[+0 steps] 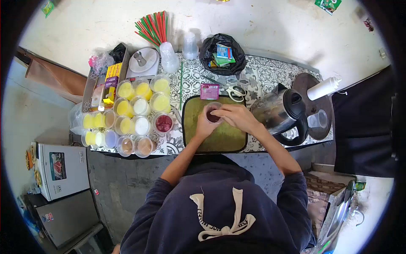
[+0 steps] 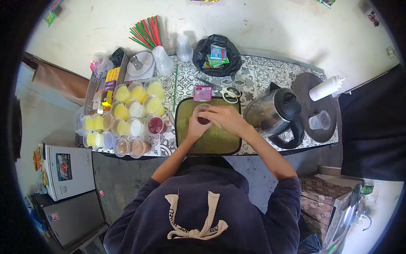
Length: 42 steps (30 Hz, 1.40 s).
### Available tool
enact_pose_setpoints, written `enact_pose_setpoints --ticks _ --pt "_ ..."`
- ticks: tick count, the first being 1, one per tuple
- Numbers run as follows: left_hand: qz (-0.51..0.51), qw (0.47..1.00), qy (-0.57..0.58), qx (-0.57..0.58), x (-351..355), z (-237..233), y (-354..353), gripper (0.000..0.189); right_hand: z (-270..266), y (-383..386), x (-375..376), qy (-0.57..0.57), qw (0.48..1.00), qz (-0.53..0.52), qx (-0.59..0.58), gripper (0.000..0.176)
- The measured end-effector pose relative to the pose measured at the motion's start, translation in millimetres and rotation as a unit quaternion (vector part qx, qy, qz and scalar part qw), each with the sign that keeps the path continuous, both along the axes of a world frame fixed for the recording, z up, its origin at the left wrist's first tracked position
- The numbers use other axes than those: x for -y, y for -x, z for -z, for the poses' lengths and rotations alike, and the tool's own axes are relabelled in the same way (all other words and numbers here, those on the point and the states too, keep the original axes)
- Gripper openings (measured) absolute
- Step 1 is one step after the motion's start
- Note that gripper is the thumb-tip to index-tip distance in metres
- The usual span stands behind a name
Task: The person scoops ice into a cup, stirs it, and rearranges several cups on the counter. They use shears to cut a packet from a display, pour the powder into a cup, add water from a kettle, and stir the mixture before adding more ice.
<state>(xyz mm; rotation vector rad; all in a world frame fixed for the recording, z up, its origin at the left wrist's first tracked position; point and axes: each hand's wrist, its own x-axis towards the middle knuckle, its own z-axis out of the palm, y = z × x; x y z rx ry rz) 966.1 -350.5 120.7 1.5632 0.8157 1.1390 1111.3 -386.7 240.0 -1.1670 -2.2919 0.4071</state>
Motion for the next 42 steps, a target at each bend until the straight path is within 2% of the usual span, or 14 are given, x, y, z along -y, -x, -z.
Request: enact_pose_setpoints --ticks 2,7,9,13,16,18,21,24,27,29,33,36,38,42 --pt "-0.003 1.0 -0.004 -0.01 -2 10 -1 0.049 3 0 1 -0.005 0.999 0.032 0.005 0.024" --pt "0.013 1.0 -0.005 0.02 -2 10 1 0.049 11 5 10 0.037 0.996 0.041 -0.07 0.025" --pt "0.035 0.997 0.054 0.041 -2 10 2 0.05 16 4 11 0.041 0.996 0.03 -0.071 0.026" --pt "0.043 0.994 0.081 0.065 -1 9 2 0.052 21 -6 9 -0.027 0.999 -0.013 -0.034 0.03" --pt "0.02 1.0 0.014 0.016 -3 15 0 0.05 15 -6 13 -0.055 0.998 -0.03 0.009 0.032" --pt "0.042 0.993 0.071 0.082 -4 19 -1 0.049 10 -4 16 -0.065 0.997 -0.043 0.029 0.032" --pt "0.021 0.997 0.068 0.014 -2 15 1 0.047 9 -3 18 -0.031 0.999 -0.022 0.029 0.027" --pt "0.016 0.999 0.042 0.018 -3 15 1 0.046 15 -3 16 0.03 0.998 -0.002 -0.052 0.026" --pt "0.019 0.999 0.026 -0.01 -4 13 3 0.047 20 -6 11 -0.022 0.998 -0.031 -0.05 0.028" --pt "0.022 0.999 0.045 0.004 -4 10 3 0.048 16 -9 7 -0.079 0.994 -0.078 0.018 0.03" --pt "0.025 0.998 0.057 -0.01 -2 5 4 0.049 9 -7 7 -0.093 0.989 -0.096 0.054 0.031" --pt "0.031 0.998 0.049 0.026 -3 10 1 0.05 3 -8 4 -0.071 0.991 -0.099 0.054 0.028" --pt "0.024 0.999 0.027 0.006 -2 5 4 0.05 6 -12 4 0.051 0.998 -0.045 0.005 0.029" --pt "0.015 1.0 0.017 -0.022 -1 4 3 0.051 13 -12 5 0.112 0.991 -0.02 -0.07 0.027"
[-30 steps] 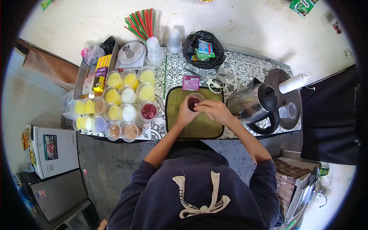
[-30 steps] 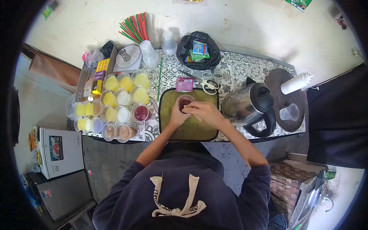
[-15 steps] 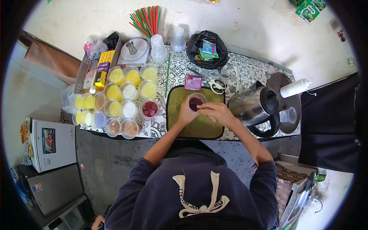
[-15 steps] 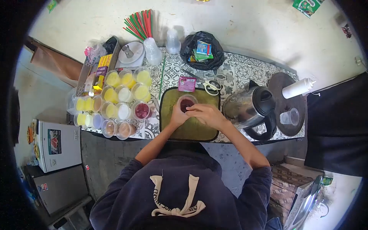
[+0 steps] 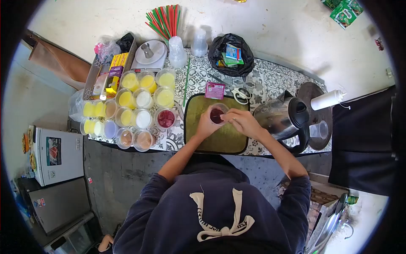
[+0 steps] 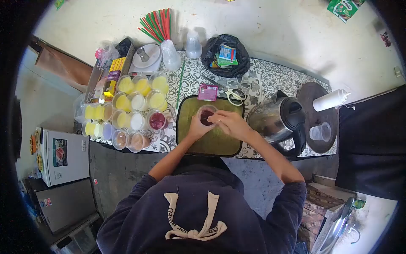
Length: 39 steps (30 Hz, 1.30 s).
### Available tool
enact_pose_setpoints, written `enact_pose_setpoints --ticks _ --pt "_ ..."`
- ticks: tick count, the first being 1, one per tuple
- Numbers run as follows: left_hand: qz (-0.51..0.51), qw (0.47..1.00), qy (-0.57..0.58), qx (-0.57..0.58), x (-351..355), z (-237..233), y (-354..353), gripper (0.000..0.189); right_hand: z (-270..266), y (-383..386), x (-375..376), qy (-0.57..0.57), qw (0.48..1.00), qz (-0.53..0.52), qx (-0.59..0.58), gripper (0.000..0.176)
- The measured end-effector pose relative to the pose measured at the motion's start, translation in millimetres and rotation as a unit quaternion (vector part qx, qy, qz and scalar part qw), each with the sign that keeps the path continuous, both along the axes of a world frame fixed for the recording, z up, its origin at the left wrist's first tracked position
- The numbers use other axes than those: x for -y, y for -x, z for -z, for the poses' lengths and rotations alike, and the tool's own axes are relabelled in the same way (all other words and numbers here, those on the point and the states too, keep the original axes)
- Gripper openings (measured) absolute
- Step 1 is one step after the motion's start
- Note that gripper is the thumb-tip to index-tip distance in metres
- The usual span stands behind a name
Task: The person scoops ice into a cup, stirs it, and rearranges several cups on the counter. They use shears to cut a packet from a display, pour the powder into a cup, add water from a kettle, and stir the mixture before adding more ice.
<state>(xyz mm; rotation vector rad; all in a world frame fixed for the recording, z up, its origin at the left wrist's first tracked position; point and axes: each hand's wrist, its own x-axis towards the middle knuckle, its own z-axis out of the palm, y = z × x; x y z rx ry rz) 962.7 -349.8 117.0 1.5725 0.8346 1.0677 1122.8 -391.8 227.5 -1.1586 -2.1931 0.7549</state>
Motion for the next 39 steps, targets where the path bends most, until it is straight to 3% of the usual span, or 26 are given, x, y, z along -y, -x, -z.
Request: enact_pose_setpoints --ticks 3,5,8,12,14,17,22,28,34,37,39 --pt "-0.016 0.999 -0.036 -0.022 0 0 1 0.05 7 -1 -1 -0.063 0.997 0.0 -0.036 0.029" --pt "-0.004 1.0 -0.025 0.003 -2 2 0 0.049 5 -1 -1 -0.191 0.979 -0.038 0.058 0.024" --pt "0.012 1.0 0.017 0.022 0 1 -1 0.049 -2 3 3 -0.201 0.971 -0.064 0.109 0.025" --pt "0.003 1.0 0.007 -0.002 0 -1 1 0.049 -10 12 4 -0.143 0.985 -0.023 0.095 0.024" --pt "-0.004 1.0 -0.008 -0.003 0 2 0 0.05 -17 16 4 -0.042 0.996 0.034 0.077 0.022" --pt "0.014 1.0 -0.02 0.01 1 -2 5 0.052 -19 23 1 -0.04 0.999 0.022 0.013 0.021" --pt "0.062 0.996 -0.038 0.055 10 -36 22 0.056 -40 31 -1 -0.069 0.996 -0.036 0.034 0.022" --pt "0.067 0.997 -0.045 0.023 19 -90 47 0.057 -94 53 1 -0.105 0.988 -0.082 0.072 0.021" --pt "0.02 0.996 -0.083 0.019 36 -126 71 0.059 -127 74 4 -0.073 0.992 -0.098 0.013 0.02" --pt "-0.021 0.992 -0.122 0.017 48 -141 87 0.06 -137 88 0 -0.037 0.987 -0.153 -0.043 0.022" --pt "-0.041 0.993 -0.108 0.02 55 -137 100 0.062 -142 101 -5 -0.079 0.969 -0.222 -0.078 0.024"
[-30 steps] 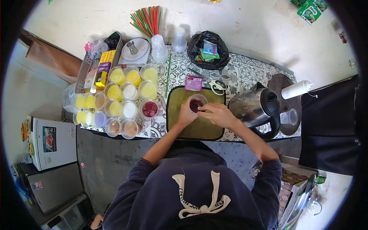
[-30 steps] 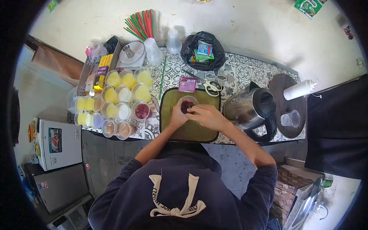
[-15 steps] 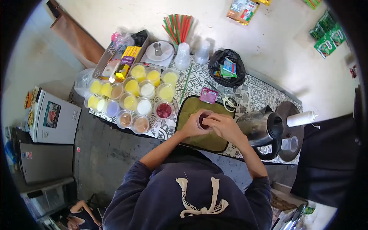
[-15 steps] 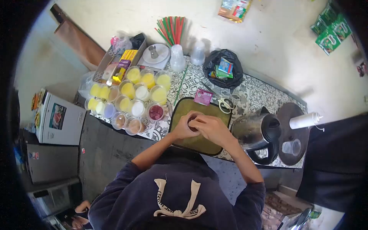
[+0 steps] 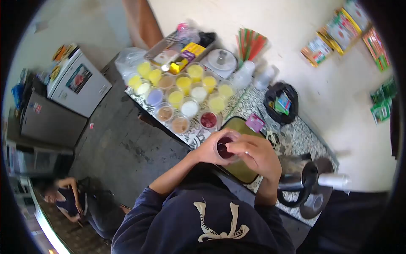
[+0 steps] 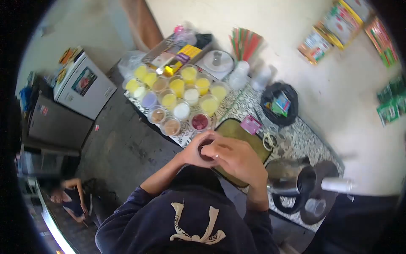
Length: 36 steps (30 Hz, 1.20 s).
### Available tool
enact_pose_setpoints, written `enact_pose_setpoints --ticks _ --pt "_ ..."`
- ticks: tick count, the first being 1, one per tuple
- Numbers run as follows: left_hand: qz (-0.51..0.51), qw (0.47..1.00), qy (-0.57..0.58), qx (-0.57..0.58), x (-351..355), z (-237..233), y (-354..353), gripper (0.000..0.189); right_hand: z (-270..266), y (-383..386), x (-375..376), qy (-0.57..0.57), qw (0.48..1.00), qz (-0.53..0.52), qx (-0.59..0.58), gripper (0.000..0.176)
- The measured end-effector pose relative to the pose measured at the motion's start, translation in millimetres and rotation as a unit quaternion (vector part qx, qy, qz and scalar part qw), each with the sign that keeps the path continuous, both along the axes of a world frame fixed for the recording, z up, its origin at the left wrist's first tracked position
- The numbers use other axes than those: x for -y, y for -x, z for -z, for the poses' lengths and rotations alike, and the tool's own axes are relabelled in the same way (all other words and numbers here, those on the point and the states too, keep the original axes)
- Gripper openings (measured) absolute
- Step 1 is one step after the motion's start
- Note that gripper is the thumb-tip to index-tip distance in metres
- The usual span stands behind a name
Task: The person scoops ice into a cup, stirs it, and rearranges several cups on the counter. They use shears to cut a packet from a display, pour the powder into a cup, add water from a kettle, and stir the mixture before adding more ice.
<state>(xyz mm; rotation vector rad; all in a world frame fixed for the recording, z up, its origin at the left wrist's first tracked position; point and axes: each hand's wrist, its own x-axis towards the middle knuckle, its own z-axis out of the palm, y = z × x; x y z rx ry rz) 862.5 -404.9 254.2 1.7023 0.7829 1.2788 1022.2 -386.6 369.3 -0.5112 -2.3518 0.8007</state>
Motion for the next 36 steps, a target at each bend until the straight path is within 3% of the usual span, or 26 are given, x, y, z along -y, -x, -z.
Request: enact_pose_setpoints --ticks 4,6,7,10,18,19,20,24,32,36 --pt "-0.035 0.999 0.007 0.038 19 -5 37 0.07 2 36 -7 -0.022 0.998 -0.057 -0.021 0.026" --pt "-0.079 0.995 0.036 0.044 31 -5 54 0.07 0 52 -8 -0.036 0.994 -0.107 0.0 0.023" --pt "-0.139 0.99 -0.015 -0.012 36 -5 62 0.069 -1 63 -5 -0.051 0.991 -0.119 0.022 0.023" --pt "-0.175 0.984 0.0 0.024 54 -1 84 0.068 -3 95 3 -0.061 0.984 -0.158 0.048 0.022" --pt "-0.298 0.952 0.053 0.046 117 -6 159 0.062 14 193 31 -0.045 0.96 -0.277 0.0 0.028" --pt "-0.34 0.94 -0.014 0.032 121 -7 170 0.061 14 206 34 -0.055 0.959 -0.277 -0.013 0.028" --pt "-0.364 0.931 -0.005 0.037 129 -8 180 0.063 14 219 37 -0.055 0.958 -0.28 -0.014 0.028" --pt "-0.383 0.922 -0.008 0.055 151 -1 231 0.065 13 264 57 -0.078 0.958 -0.277 -0.017 0.026" --pt "-0.399 0.913 -0.031 0.073 183 -7 303 0.066 16 344 77 -0.024 0.919 -0.387 -0.067 0.031" --pt "-0.436 0.898 -0.054 0.031 194 -10 327 0.065 22 374 87 -0.036 0.933 -0.35 -0.071 0.03"
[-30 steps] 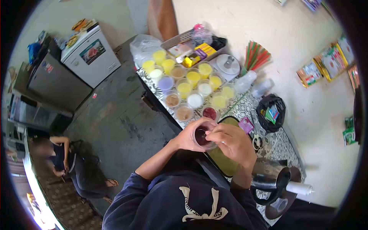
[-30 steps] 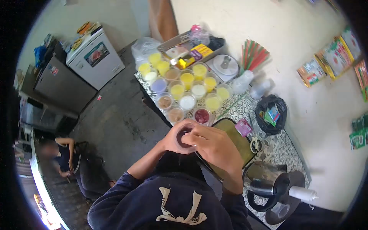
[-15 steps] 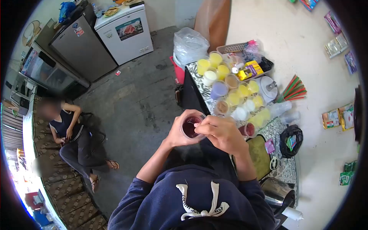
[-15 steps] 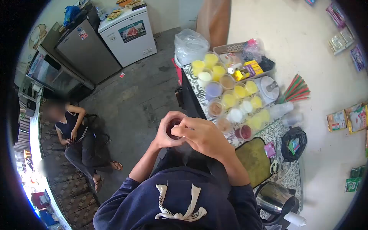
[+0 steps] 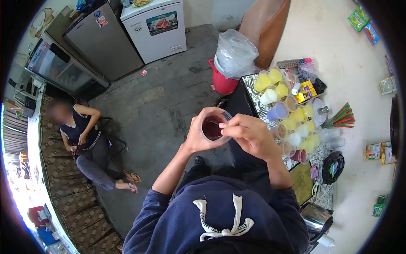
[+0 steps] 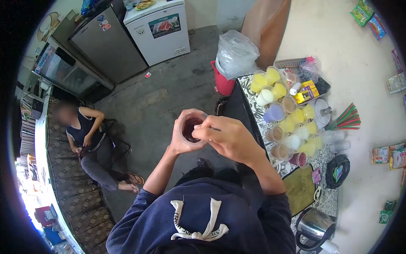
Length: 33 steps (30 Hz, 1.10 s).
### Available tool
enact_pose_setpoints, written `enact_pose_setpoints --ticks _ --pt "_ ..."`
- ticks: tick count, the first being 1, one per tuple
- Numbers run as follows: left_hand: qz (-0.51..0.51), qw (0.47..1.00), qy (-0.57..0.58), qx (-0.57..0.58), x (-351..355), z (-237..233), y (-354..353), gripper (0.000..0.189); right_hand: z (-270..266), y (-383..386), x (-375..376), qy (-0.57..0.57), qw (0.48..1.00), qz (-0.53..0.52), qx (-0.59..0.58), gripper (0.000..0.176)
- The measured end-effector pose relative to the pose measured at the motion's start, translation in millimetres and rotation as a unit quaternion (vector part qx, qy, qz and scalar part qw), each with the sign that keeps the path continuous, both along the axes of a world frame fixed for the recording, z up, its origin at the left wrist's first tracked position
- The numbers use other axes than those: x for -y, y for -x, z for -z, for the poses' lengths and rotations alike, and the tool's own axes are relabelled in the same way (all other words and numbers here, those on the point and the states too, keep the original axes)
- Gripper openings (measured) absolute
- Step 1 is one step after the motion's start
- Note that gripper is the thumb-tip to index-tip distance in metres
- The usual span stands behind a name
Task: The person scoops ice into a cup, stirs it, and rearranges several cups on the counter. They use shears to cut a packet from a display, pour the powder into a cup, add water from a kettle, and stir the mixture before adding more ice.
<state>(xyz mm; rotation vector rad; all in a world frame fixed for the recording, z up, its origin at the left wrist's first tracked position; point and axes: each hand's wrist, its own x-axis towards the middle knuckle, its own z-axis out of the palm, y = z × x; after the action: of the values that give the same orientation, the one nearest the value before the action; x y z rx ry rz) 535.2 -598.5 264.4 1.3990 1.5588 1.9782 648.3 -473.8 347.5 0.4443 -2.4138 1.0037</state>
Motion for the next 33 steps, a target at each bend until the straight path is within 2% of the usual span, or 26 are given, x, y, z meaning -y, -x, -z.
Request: enact_pose_setpoints --ticks 4,10,12,15,20,24,26,27,31,32,33 --pt "-0.021 0.999 -0.005 0.024 2 6 19 0.063 3 16 8 -0.011 0.999 0.029 0.015 0.028" --pt "-0.039 0.998 -0.017 0.051 -10 18 39 0.064 15 44 8 0.055 0.997 0.031 0.038 0.026" --pt "-0.035 0.997 -0.013 0.07 -16 22 49 0.064 20 57 1 0.01 0.999 0.045 0.006 0.026" --pt "-0.056 0.996 0.016 0.066 -26 29 75 0.063 26 76 -13 -0.039 0.998 0.047 0.031 0.025" --pt "-0.035 0.998 0.024 0.047 -55 42 124 0.063 35 118 -41 -0.08 0.996 0.039 0.017 0.025" --pt "0.011 0.998 0.028 0.053 -84 47 169 0.064 31 157 -71 -0.032 0.997 0.036 0.059 0.023" --pt "-0.021 0.998 0.03 -0.051 -100 41 188 0.065 33 179 -87 0.069 0.993 0.059 0.072 0.023" --pt "-0.023 0.999 0.034 -0.014 -109 39 194 0.064 33 189 -96 0.096 0.992 0.06 0.054 0.024" --pt "-0.027 0.999 0.011 -0.039 -148 40 232 0.065 41 227 -130 0.089 0.99 0.108 0.004 0.02" --pt "-0.002 0.999 0.016 0.03 -157 45 240 0.065 44 235 -139 0.095 0.989 0.115 0.008 0.02" --pt "0.0 0.999 0.019 0.032 -166 48 248 0.065 45 242 -146 0.091 0.987 0.131 0.027 0.019"
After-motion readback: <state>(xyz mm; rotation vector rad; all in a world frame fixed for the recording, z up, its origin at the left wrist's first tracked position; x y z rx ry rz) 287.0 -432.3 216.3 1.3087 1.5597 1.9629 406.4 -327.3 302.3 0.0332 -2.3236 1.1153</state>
